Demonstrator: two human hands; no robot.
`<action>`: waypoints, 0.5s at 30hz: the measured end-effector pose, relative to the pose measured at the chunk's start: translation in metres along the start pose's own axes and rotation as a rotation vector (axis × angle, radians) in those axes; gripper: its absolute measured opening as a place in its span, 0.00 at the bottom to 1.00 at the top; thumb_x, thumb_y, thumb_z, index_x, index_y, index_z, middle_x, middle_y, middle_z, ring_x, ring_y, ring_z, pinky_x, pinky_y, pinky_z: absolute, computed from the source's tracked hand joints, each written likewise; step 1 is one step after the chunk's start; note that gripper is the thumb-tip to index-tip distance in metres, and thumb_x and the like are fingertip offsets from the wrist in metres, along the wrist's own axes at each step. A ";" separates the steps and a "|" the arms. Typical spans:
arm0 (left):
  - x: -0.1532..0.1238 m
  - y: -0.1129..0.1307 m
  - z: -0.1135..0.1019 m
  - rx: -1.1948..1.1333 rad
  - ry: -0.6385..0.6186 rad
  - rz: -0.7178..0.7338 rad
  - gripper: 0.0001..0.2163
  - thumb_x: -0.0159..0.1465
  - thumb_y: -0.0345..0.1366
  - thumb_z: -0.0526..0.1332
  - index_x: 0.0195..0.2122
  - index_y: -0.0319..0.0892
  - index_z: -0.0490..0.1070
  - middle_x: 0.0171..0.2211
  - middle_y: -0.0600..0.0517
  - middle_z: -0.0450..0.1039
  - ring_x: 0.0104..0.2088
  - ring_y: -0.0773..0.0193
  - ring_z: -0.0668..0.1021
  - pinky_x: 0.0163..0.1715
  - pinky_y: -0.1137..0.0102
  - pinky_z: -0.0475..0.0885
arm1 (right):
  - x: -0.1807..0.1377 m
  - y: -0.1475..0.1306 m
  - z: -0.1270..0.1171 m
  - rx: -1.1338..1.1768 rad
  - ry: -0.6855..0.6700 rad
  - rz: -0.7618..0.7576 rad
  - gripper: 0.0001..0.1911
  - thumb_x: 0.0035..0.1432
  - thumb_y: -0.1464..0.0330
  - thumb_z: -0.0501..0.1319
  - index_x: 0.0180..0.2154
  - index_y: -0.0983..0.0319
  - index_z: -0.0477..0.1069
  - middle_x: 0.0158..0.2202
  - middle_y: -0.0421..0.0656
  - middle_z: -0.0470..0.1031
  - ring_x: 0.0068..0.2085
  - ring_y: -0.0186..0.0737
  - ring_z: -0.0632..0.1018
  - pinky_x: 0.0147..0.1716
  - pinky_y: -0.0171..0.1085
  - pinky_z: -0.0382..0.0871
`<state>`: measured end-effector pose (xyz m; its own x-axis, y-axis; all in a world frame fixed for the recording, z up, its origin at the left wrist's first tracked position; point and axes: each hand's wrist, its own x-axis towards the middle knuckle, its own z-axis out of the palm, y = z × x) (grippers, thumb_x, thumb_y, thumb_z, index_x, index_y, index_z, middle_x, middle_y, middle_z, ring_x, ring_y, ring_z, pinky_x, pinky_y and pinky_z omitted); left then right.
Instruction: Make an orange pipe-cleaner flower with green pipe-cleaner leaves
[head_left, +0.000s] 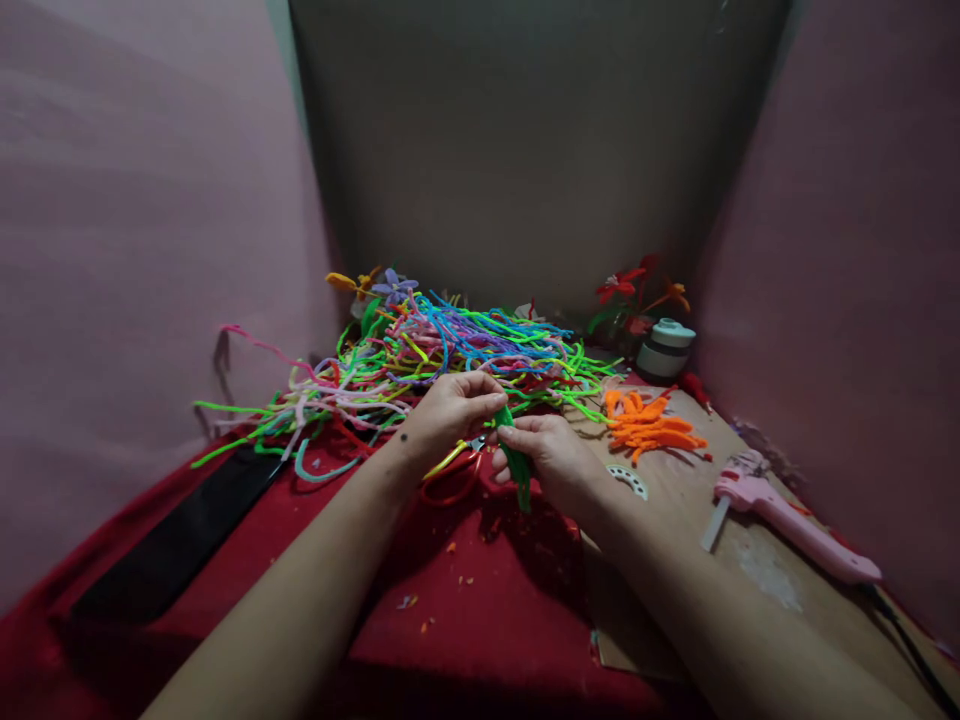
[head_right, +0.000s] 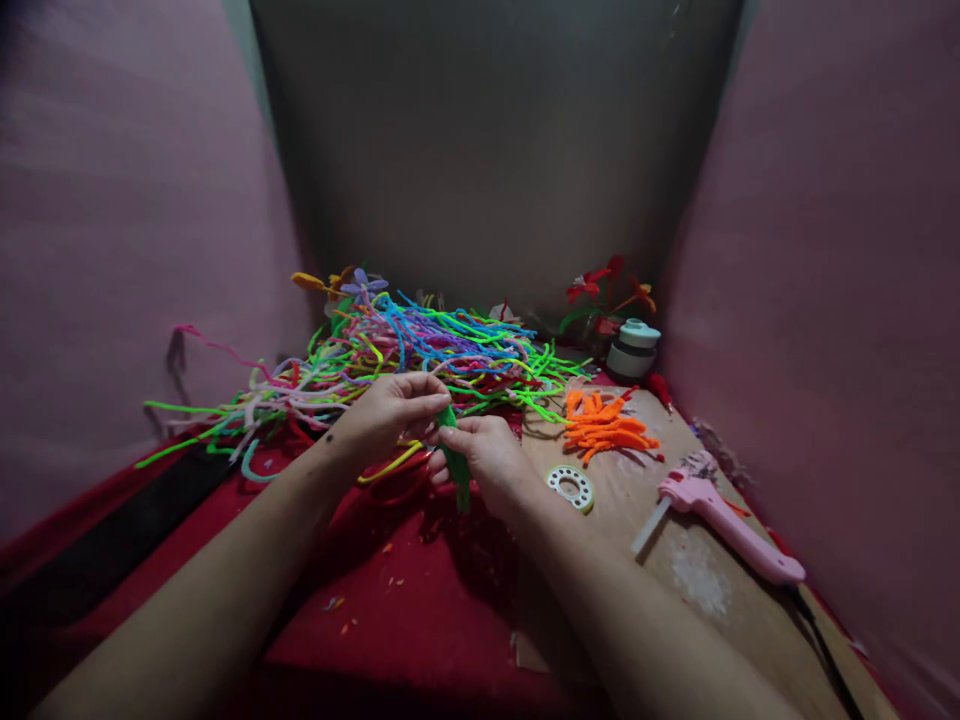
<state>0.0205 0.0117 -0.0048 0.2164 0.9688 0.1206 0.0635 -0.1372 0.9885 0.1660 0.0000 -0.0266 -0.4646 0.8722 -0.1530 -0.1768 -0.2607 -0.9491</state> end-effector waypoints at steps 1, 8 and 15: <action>0.001 0.001 -0.004 -0.004 -0.055 -0.023 0.08 0.52 0.37 0.63 0.28 0.38 0.68 0.17 0.57 0.63 0.16 0.74 0.63 0.17 0.77 0.55 | 0.000 -0.001 0.000 -0.010 0.003 0.023 0.08 0.55 0.76 0.54 0.26 0.68 0.68 0.17 0.42 0.72 0.16 0.31 0.72 0.17 0.30 0.67; 0.004 0.020 -0.016 0.168 -0.152 -0.141 0.06 0.49 0.35 0.63 0.23 0.37 0.69 0.13 0.56 0.62 0.13 0.75 0.59 0.14 0.76 0.49 | 0.003 0.004 -0.005 -0.021 -0.084 0.074 0.04 0.50 0.72 0.60 0.26 0.68 0.70 0.17 0.41 0.70 0.15 0.32 0.71 0.19 0.34 0.69; 0.008 0.009 -0.004 0.200 0.022 -0.097 0.06 0.48 0.33 0.62 0.19 0.38 0.67 0.11 0.58 0.59 0.12 0.74 0.60 0.13 0.76 0.51 | 0.002 0.011 0.004 -0.003 -0.007 0.034 0.05 0.47 0.71 0.60 0.25 0.67 0.67 0.14 0.37 0.66 0.14 0.31 0.68 0.18 0.36 0.70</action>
<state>0.0191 0.0194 0.0056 0.1789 0.9834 0.0300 0.2750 -0.0792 0.9582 0.1599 -0.0027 -0.0361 -0.4761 0.8601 -0.1831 -0.1585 -0.2887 -0.9442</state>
